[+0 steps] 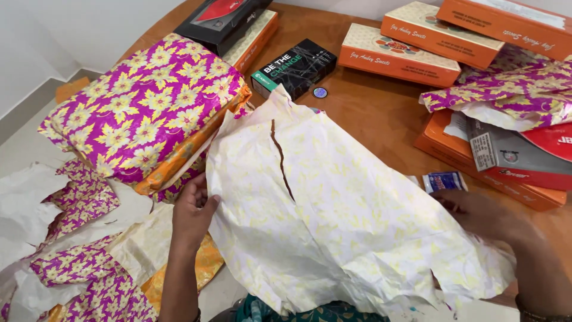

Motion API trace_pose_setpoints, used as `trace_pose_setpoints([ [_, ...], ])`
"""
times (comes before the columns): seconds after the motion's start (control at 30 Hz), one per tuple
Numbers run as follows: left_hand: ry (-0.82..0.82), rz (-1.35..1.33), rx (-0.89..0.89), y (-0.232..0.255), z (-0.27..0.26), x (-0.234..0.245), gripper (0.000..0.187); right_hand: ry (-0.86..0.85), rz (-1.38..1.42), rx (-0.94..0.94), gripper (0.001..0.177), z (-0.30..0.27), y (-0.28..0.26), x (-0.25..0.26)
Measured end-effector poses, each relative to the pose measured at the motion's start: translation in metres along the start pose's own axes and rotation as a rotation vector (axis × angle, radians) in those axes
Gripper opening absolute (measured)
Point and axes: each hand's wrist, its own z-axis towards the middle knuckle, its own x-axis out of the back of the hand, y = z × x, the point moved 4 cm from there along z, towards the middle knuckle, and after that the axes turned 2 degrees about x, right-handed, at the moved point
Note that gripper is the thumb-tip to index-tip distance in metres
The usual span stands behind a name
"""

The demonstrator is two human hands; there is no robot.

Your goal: The person wraps two rectangular boxes using patterned wrapping paper and adhesive stickers. They fold the paper around each box, smooth the edges, and seal the ends with stickers. The first wrapped box is set aside, then the second is wrapped similarly.

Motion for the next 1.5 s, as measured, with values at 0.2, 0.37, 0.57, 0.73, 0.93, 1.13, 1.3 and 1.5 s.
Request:
trace_pose_setpoints([
  [0.2, 0.042, -0.076, -0.066, 0.009, 0.001, -0.014, 0.048, -0.202, 0.494, 0.164, 0.061, 0.006, 0.013, -0.037],
  [0.37, 0.099, -0.032, -0.133, 0.013, 0.004, -0.026, 0.049, -0.404, 0.673, 0.227, 0.079, 0.012, 0.025, -0.057],
  [0.57, 0.117, -0.107, -0.117, 0.016, 0.001, -0.049, 0.048, -0.507, 0.696, 0.216, 0.067, -0.01, 0.04, -0.082],
  [0.73, 0.115, -0.213, -0.108, 0.019, 0.0, -0.062, 0.05, -0.461, 0.671, 0.221, 0.058, -0.023, 0.033, -0.074],
  [0.93, 0.138, -0.242, -0.086, 0.013, -0.001, -0.063, 0.047, -0.269, 0.504, 0.239, 0.046, -0.047, 0.017, -0.061],
  [1.13, 0.12, -0.295, -0.106, 0.014, -0.005, -0.061, 0.044, 0.181, 0.18, 0.403, 0.034, -0.068, -0.038, -0.007],
  [1.3, 0.217, -0.178, -0.19, 0.035, 0.002, -0.024, 0.042, 0.671, -0.058, 0.571, 0.025, -0.088, -0.113, 0.038],
  [1.5, 0.332, 0.203, -0.428, 0.096, 0.02, 0.019, 0.037, 0.991, -0.107, 0.494, 0.014, -0.054, -0.057, 0.074],
])
